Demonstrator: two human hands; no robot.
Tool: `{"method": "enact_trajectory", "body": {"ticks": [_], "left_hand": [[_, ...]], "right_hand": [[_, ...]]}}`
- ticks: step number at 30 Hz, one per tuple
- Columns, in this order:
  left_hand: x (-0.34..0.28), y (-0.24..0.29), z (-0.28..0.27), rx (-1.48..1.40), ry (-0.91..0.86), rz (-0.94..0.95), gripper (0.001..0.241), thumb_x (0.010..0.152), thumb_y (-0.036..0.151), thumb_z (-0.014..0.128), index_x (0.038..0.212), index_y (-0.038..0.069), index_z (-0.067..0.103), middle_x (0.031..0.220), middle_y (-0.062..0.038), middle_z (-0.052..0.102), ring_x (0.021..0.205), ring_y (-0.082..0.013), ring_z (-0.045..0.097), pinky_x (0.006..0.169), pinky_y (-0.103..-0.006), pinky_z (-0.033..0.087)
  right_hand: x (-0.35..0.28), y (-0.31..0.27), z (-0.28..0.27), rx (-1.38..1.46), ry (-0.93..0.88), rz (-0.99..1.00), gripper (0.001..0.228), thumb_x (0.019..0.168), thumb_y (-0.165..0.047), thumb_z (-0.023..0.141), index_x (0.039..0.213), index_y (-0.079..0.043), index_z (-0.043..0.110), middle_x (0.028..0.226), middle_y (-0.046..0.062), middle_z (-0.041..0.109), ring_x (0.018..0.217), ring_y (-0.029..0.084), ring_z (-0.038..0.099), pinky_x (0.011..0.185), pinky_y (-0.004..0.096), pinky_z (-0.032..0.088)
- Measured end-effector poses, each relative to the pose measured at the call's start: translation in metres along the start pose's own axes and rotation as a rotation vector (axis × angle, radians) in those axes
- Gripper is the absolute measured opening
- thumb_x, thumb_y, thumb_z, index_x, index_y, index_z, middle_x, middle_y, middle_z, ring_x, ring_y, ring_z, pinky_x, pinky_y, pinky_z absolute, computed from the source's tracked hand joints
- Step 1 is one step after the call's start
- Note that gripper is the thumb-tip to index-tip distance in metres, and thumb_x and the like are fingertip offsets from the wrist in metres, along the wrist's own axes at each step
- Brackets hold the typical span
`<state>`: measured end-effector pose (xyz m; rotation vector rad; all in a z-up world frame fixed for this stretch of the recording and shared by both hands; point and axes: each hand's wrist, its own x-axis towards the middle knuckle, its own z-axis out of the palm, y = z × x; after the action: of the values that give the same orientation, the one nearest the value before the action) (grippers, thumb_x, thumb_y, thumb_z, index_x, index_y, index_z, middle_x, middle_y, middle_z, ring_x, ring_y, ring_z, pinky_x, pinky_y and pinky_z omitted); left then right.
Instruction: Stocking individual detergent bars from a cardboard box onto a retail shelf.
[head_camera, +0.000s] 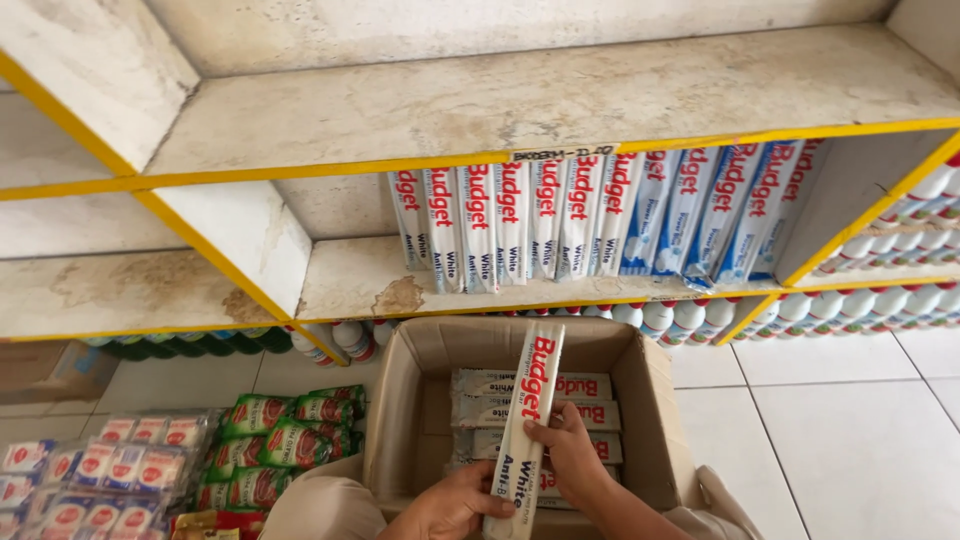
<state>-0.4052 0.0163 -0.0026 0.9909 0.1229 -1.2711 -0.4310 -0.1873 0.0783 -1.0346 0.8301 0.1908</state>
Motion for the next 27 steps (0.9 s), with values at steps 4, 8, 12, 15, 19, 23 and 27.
{"method": "enact_trajectory", "body": {"ticks": [4,8,12,15,19,23,27], "left_hand": [[-0.014,0.012,0.011,0.020,-0.059,0.034,0.060,0.080,-0.011,0.072,0.138,-0.001,0.056,0.117,-0.011,0.071,0.109,-0.0233,0.069,0.100,-0.0368,0.056],[-0.008,0.020,-0.008,0.022,-0.147,0.014,0.063,0.080,-0.010,0.069,0.141,-0.004,0.055,0.121,-0.013,0.071,0.112,-0.0236,0.069,0.100,-0.0345,0.055],[-0.013,0.042,-0.019,0.301,-0.051,-0.039,0.062,0.079,-0.004,0.073,0.139,-0.002,0.061,0.121,-0.012,0.074,0.110,-0.0218,0.070,0.093,-0.0320,0.054],[-0.010,0.068,-0.023,0.574,0.062,-0.092,0.057,0.079,0.001,0.077,0.134,0.000,0.064,0.117,-0.013,0.074,0.104,-0.0242,0.069,0.085,-0.0355,0.054],[0.007,0.109,-0.044,0.789,0.116,-0.111,0.047,0.080,0.000,0.080,0.126,0.003,0.069,0.112,-0.012,0.075,0.090,-0.0229,0.069,0.072,-0.0353,0.054],[0.027,0.164,-0.055,0.778,0.301,0.085,0.043,0.083,-0.009,0.071,0.125,0.002,0.070,0.107,-0.019,0.076,0.077,-0.0252,0.072,0.057,-0.0362,0.060],[0.045,0.232,-0.062,0.746,0.398,0.206,0.050,0.087,-0.011,0.062,0.135,0.002,0.059,0.113,-0.020,0.073,0.082,-0.0267,0.075,0.060,-0.0357,0.065]], "right_hand": [[0.000,0.000,-0.003,-0.036,-0.151,-0.112,0.048,0.089,-0.007,0.068,0.131,-0.005,0.044,0.118,0.018,0.068,0.101,0.028,0.066,0.089,0.049,0.055],[-0.005,-0.008,-0.005,-0.204,-0.378,-0.221,0.076,0.083,-0.002,0.068,0.149,-0.013,0.032,0.128,0.013,0.068,0.112,0.021,0.067,0.097,0.040,0.054],[0.011,0.001,-0.005,-0.376,-0.469,-0.267,0.097,0.086,-0.006,0.072,0.160,-0.021,0.012,0.127,0.011,0.069,0.109,0.019,0.069,0.091,0.034,0.062],[0.025,0.002,0.004,-0.495,-0.375,-0.259,0.098,0.088,-0.008,0.073,0.162,-0.026,0.010,0.114,0.013,0.072,0.092,0.020,0.069,0.067,0.033,0.057],[0.032,-0.025,0.036,-0.590,-0.299,-0.250,0.099,0.090,-0.009,0.073,0.163,-0.028,0.009,0.105,0.018,0.073,0.081,0.023,0.069,0.061,0.035,0.055],[0.052,-0.065,0.080,-0.752,-0.229,-0.416,0.097,0.091,-0.012,0.069,0.163,-0.027,0.005,0.105,0.017,0.074,0.082,0.021,0.071,0.067,0.034,0.059],[0.113,-0.102,0.118,-0.800,-0.159,-0.703,0.094,0.090,-0.008,0.072,0.164,-0.021,0.016,0.088,0.022,0.071,0.073,0.023,0.066,0.065,0.038,0.056]]}}
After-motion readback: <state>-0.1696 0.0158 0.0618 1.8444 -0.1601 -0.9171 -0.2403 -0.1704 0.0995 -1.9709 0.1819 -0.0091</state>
